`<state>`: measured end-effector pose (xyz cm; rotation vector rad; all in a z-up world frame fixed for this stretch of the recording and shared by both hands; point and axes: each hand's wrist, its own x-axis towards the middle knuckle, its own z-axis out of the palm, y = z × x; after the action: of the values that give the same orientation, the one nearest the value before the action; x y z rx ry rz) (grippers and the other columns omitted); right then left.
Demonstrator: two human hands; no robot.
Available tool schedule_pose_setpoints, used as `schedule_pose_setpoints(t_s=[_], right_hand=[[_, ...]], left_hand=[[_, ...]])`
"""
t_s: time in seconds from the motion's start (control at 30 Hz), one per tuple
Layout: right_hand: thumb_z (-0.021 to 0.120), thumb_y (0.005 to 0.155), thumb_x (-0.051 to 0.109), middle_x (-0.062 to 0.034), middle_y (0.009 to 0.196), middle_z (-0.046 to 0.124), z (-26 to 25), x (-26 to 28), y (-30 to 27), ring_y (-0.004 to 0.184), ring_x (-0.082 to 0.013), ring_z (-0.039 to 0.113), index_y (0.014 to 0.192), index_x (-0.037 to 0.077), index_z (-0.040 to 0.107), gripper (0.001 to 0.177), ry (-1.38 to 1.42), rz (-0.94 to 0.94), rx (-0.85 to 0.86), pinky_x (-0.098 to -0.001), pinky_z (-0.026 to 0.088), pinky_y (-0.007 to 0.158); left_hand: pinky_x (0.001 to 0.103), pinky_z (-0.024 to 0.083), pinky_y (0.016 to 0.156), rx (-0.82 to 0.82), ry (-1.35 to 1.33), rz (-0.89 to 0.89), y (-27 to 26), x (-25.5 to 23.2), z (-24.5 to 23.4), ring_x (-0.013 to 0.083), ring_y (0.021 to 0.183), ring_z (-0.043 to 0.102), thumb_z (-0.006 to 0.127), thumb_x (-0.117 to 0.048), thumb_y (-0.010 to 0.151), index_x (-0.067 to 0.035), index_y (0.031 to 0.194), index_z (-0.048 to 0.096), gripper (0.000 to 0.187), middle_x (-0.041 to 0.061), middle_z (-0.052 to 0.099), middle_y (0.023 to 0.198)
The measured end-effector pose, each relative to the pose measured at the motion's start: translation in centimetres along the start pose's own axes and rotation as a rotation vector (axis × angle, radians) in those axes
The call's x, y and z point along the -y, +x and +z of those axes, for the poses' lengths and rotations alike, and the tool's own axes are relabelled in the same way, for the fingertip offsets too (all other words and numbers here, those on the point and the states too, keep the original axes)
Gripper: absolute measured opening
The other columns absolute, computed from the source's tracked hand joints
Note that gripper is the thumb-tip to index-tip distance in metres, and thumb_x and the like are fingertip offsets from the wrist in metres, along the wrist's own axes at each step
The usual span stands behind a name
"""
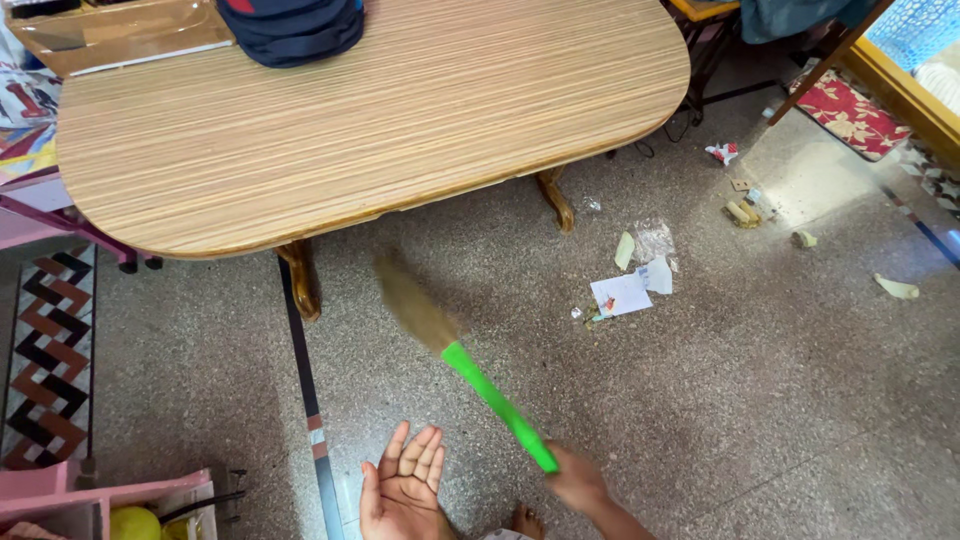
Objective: The person sweeps debris from the floor under and around a table using a broom.
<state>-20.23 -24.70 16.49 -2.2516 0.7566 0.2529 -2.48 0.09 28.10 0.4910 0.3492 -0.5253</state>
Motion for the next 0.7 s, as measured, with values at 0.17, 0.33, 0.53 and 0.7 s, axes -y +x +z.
schedule_pose_setpoints(t_s=[0.17,0.33,0.53,0.7], right_hand=[[0.064,0.087,0.020,-0.0101,0.121,0.070,-0.3,6.1,1.6,0.113,-0.0338,0.069,0.141,0.033,0.052,0.056,-0.228,0.276,0.309,-0.0474,0.055,0.096],[0.063,0.089,0.021,-0.0110,0.130,0.067,1.2,4.1,2.2,0.118,-0.0332,0.066,0.145,0.035,0.049,0.059,-0.260,0.387,0.353,-0.0443,0.054,0.102],[0.060,0.093,0.021,-0.0105,0.133,0.065,0.9,-1.7,0.4,0.123,-0.0331,0.064,0.146,0.031,0.049,0.056,-0.109,0.666,0.205,-0.0475,0.050,0.105],[0.073,0.085,0.018,-0.0220,0.093,0.078,-1.0,-3.2,0.6,0.072,-0.0298,0.073,0.134,0.006,0.062,0.052,0.252,0.722,0.028,-0.0428,0.056,0.062]], left_hand=[[0.057,0.033,0.115,0.231,-0.076,-0.023,0.8,-2.8,-0.4,0.0500,0.137,0.045,0.030,-0.052,0.108,0.012,0.149,0.037,0.076,0.041,0.050,0.140],[0.056,0.032,0.116,0.059,0.045,-0.024,1.2,-4.8,0.5,0.0477,0.138,0.045,0.028,-0.053,0.104,0.008,0.149,0.037,0.077,0.039,0.050,0.140],[0.056,0.032,0.116,0.043,0.021,-0.020,1.2,-4.8,-0.1,0.0481,0.138,0.045,0.028,-0.052,0.105,0.008,0.149,0.037,0.076,0.038,0.050,0.140],[0.055,0.034,0.116,-0.056,0.056,-0.034,0.1,-3.4,0.9,0.0475,0.136,0.047,0.028,-0.051,0.105,0.009,0.148,0.040,0.075,0.037,0.052,0.137]])
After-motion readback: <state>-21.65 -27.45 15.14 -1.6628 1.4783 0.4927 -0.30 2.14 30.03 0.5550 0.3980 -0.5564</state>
